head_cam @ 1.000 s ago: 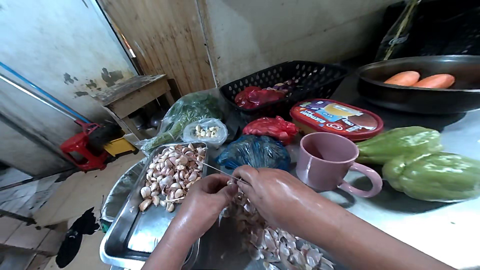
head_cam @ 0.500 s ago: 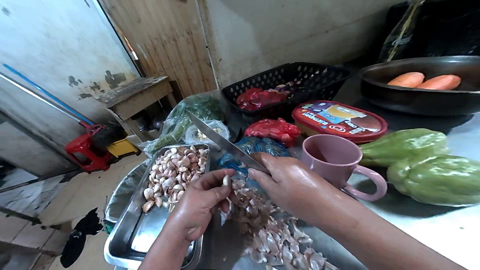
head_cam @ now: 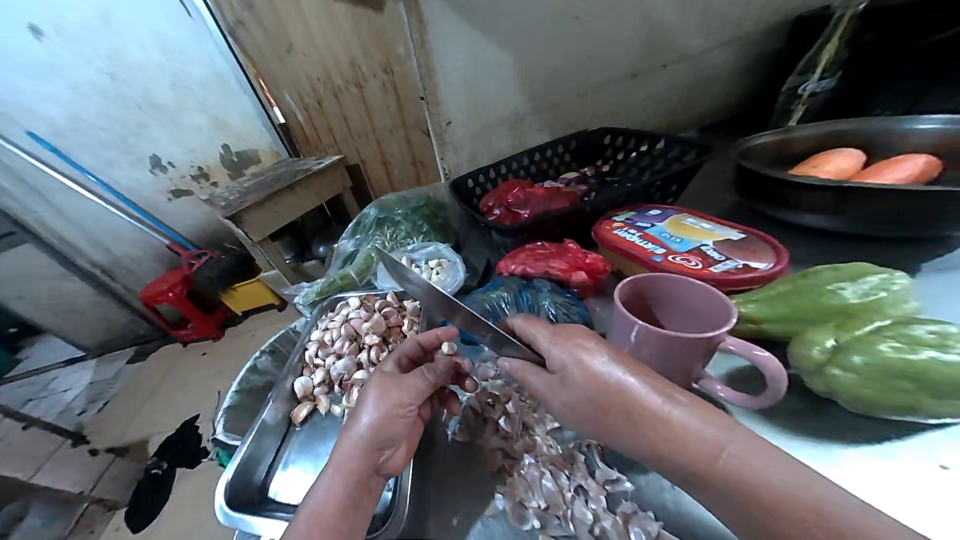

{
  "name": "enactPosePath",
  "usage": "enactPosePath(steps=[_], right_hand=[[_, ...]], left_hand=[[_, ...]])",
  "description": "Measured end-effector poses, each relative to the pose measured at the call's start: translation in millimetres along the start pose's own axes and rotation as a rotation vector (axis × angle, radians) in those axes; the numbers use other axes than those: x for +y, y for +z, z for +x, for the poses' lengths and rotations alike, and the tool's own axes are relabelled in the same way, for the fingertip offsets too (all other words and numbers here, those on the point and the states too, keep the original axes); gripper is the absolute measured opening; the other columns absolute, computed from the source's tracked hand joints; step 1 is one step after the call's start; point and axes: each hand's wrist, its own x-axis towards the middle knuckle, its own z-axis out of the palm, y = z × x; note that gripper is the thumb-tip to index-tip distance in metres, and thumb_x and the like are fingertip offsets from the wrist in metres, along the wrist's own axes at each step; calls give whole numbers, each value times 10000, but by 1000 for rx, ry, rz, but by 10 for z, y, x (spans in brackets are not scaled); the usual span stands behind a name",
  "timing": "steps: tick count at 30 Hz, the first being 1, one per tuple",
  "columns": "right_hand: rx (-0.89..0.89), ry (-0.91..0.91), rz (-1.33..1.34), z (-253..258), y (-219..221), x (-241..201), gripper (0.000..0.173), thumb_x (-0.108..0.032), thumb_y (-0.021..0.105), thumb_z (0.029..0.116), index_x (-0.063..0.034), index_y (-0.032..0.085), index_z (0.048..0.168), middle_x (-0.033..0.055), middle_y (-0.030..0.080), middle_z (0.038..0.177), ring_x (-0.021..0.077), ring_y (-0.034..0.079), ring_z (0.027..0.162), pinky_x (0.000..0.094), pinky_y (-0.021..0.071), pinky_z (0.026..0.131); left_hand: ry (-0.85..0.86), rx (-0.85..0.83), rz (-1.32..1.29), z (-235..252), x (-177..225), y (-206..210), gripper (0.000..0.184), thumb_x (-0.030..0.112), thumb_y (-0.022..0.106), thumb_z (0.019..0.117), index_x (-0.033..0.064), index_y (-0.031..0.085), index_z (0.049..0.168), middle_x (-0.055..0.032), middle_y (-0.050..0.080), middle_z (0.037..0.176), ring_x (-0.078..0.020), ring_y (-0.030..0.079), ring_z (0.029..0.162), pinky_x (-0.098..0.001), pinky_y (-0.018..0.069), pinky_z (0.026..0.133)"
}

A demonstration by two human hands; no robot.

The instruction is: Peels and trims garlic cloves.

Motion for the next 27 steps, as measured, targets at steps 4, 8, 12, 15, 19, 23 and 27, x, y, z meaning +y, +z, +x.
enactPosePath(steps=[4,8,12,15,19,23,27], right_hand=[[-52,3,6,-8,9,-24,230,-262,556,1066,-127,715,1162,31,669,833,143,627,746,352,530,702],[-64,-11,-18,4,60,-16,227,-286,543,1069,-134,707,1110,28,667,830,145,640,757,358,538,703],[-101,-1,-9,-1,35,-40,260,-289,523,1078,-125,725,1084,25,668,861,137,629,788,352,525,730],[-98,8,-16,-5,48,-50,280,-295,516,1079,-165,718,1223,22,707,941,140,660,841,366,545,784],[-116,34,-37,5,51,-83,291,-292,499,1088,-169,633,1316,58,683,906,196,662,826,412,547,769],[-125,26,-53,13,65,-84,311,-291,487,1093,-164,629,1338,71,704,959,217,681,891,432,553,822],[-116,32,-63,12,76,-94,309,-288,491,1091,-158,623,1339,78,706,948,228,688,890,440,555,819]], left_hand=[[37,48,129,-13,-30,68,208,-23,536,1005,-9,657,1174,-120,706,867,-176,700,740,-289,589,661],[149,52,318,-13,-125,72,156,49,573,1009,-1,662,1127,-96,722,859,-153,705,735,-266,581,641],[209,94,418,-36,-159,108,158,72,597,1010,11,677,1132,-87,726,844,-138,697,696,-246,570,608],[234,124,442,-43,-167,139,146,80,613,1007,20,683,1120,-70,728,844,-117,687,683,-233,568,616],[251,163,487,-36,-180,164,156,93,616,1008,42,691,1135,-46,732,873,-112,700,717,-240,589,650],[282,184,561,-47,-194,200,160,114,608,1012,42,696,1125,-21,730,865,-96,705,729,-232,595,672],[342,201,679,-48,-212,200,160,143,615,1007,53,706,1103,6,724,869,-65,700,745,-222,596,707]])
